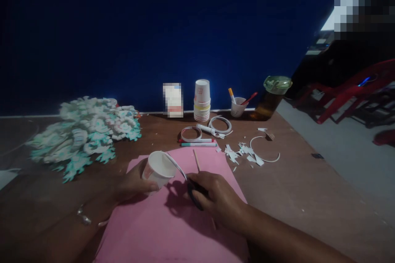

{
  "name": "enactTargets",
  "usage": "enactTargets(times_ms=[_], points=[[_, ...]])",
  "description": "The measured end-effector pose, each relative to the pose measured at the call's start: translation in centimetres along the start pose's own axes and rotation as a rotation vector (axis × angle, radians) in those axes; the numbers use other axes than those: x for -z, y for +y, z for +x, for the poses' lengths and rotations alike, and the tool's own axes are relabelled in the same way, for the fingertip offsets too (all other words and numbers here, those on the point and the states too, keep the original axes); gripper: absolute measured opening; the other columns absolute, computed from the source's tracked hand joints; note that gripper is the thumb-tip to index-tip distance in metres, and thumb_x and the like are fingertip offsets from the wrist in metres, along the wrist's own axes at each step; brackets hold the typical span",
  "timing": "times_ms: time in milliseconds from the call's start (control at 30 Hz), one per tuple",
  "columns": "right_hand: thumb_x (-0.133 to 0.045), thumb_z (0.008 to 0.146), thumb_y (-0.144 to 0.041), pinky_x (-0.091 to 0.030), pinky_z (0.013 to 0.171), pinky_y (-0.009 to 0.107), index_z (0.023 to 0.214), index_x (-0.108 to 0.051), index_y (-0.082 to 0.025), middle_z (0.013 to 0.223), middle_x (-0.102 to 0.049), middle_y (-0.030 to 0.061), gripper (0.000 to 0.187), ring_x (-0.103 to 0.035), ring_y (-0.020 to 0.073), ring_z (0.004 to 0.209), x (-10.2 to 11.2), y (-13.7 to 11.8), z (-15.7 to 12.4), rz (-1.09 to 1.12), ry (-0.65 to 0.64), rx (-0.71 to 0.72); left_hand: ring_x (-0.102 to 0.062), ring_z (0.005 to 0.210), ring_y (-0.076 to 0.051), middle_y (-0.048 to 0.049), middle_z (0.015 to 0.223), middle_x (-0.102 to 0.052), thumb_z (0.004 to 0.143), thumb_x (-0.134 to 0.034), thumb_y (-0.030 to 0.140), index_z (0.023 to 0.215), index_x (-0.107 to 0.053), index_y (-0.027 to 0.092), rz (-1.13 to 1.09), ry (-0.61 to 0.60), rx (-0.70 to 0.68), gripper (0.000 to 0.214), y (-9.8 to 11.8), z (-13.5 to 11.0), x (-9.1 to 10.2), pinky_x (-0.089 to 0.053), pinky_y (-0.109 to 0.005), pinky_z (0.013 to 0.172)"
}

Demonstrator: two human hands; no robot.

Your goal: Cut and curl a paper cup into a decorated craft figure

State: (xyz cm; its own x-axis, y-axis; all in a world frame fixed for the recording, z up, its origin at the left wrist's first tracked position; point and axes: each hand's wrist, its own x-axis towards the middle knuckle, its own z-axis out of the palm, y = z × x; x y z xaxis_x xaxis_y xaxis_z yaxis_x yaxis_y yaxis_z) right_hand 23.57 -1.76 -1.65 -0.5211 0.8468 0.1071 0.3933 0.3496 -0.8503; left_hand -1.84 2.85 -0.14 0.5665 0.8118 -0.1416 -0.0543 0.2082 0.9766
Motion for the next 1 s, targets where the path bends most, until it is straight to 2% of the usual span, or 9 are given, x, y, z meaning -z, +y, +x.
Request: enactTargets(times_ms=[200,333,400,500,533,600,767,1000], points=[[-0.053,0.095,-0.015,-0.043,0.069,0.024,0.096,-0.066,-0.019,0.087,-0.068,0.0025,0.013,-0.059,0.0149,0.075,-0.2,0.2,0.0,-0.011,0.015,0.019,-0.054,0.072,-0.014,-0.0045,0.083,-0.066,0.058,-0.088,0.031,0.106,-0.069,0.014,-0.046,-0.002,-0.012,0.054,-0.6,-0.2,0.3,-0.041,-0.022,0.061],[-0.054,0.095,-0.017,-0.043,0.068,0.025,0.097,-0.067,-0.019,0.085,-0.068,0.0023,0.014,-0.059,0.0147,0.073,-0.2,0.3,0.2,-0.021,0.025,0.003,-0.057,0.072,-0.016,-0.0061,0.085,-0.067,0.058,-0.088,0.04,0.111,-0.065,0.013,-0.003,0.015,-0.005,0.064,-0.9,-0.1,0.6,-0.041,-0.022,0.058],[-0.054,0.096,-0.019,-0.044,0.07,0.025,0.103,-0.068,-0.019,0.087,-0.07,0.0031,0.016,-0.061,0.0155,0.075,-0.1,0.5,0.2,-0.037,0.055,-0.005,-0.061,0.082,-0.02,-0.008,0.097,-0.069,0.059,-0.087,0.041,0.119,-0.062,0.016,0.104,0.094,-0.034,0.07,-0.7,0.0,0.3,-0.047,-0.025,0.064],[-0.053,0.096,-0.02,-0.046,0.072,0.028,0.114,-0.067,-0.017,0.09,-0.071,0.0058,0.023,-0.063,0.0176,0.078,-0.1,1.0,0.2,-0.097,0.108,0.003,-0.06,0.112,-0.027,-0.0077,0.125,-0.065,0.056,-0.088,0.032,0.127,-0.057,0.024,0.401,0.317,-0.134,0.077,-0.2,0.1,-0.7,-0.05,-0.033,0.091],[-0.053,0.096,-0.021,-0.046,0.072,0.028,0.116,-0.066,-0.016,0.09,-0.07,0.0065,0.025,-0.063,0.0182,0.078,-0.2,1.1,0.1,-0.127,0.119,0.01,-0.058,0.118,-0.028,-0.007,0.129,-0.064,0.056,-0.089,0.03,0.128,-0.057,0.024,0.494,0.358,-0.153,0.078,0.0,0.1,-1.1,-0.049,-0.035,0.097],[-0.052,0.096,-0.022,-0.046,0.07,0.029,0.118,-0.066,-0.016,0.089,-0.069,0.0071,0.027,-0.063,0.0188,0.078,-0.3,1.4,0.0,-0.188,0.125,0.031,-0.059,0.119,-0.028,-0.0059,0.128,-0.065,0.059,-0.087,0.03,0.126,-0.057,0.024,0.626,0.4,-0.163,0.073,0.2,0.0,-1.8,-0.049,-0.036,0.099],[-0.05,0.097,-0.021,-0.045,0.069,0.028,0.119,-0.066,-0.018,0.09,-0.069,0.0068,0.027,-0.063,0.0182,0.077,-0.4,1.7,-0.1,-0.252,0.109,0.051,-0.069,0.099,-0.025,-0.0043,0.108,-0.074,0.068,-0.081,0.036,0.114,-0.061,0.021,0.716,0.387,-0.072,0.052,0.2,-0.3,-2.1,-0.055,-0.034,0.086],[-0.052,0.095,-0.018,-0.043,0.067,0.027,0.121,-0.066,-0.019,0.087,-0.067,0.0051,0.029,-0.061,0.0173,0.075,-0.2,1.4,0.1,-0.239,0.101,0.067,-0.07,0.096,-0.024,-0.0048,0.106,-0.075,0.066,-0.082,0.034,0.115,-0.06,0.02,0.629,0.297,-0.064,0.056,-0.1,-0.4,-1.2,-0.056,-0.034,0.083]])
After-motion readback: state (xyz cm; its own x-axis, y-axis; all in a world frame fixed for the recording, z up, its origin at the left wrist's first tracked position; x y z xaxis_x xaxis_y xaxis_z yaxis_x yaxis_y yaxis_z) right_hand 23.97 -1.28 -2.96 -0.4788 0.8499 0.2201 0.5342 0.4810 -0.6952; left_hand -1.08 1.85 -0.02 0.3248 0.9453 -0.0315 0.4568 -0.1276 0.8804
